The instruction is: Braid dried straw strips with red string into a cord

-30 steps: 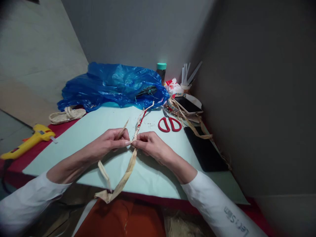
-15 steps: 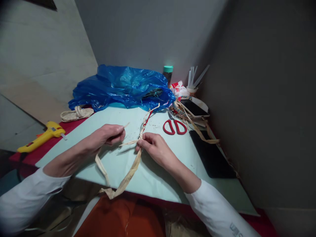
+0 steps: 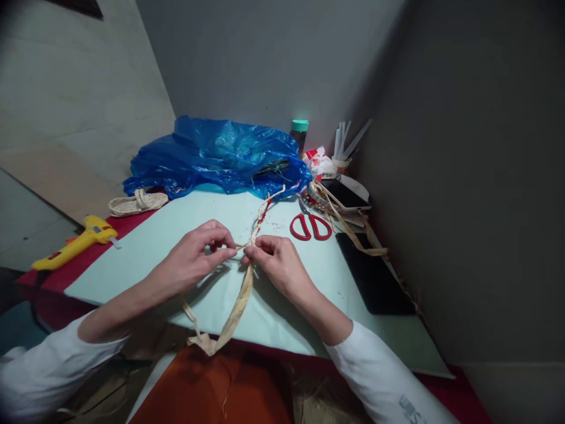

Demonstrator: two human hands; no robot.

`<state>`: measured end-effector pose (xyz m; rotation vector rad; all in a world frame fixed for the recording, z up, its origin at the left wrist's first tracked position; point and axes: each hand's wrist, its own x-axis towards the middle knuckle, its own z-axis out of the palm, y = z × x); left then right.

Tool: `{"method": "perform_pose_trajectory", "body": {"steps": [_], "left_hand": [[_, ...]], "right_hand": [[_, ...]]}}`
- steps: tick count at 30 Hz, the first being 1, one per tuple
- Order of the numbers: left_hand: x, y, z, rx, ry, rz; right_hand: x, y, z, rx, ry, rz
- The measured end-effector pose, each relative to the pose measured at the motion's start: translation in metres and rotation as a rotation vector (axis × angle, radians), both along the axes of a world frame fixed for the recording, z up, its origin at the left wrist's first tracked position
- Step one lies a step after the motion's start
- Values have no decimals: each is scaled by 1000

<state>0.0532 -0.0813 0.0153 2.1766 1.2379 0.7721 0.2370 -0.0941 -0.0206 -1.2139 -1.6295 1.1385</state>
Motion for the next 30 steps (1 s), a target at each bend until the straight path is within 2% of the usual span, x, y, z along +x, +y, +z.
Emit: {"method": "perform_pose_trajectory", "body": {"steps": [6, 13, 20, 24, 30], "left_hand": [[13, 5, -8, 82, -7, 37], [14, 10, -7, -58, -31, -46], [10, 13, -12, 9, -59, -42], [11, 16, -15, 24, 63, -56], [15, 14, -14, 111, 353, -38]], "right_hand": [[0, 1, 1, -5, 24, 9], [-1, 1, 2, 11, 56, 26], [2, -1, 7, -23, 43, 84], [3, 0, 6, -21, -58, 105], [-2, 1, -2, 30, -114, 40]]}}
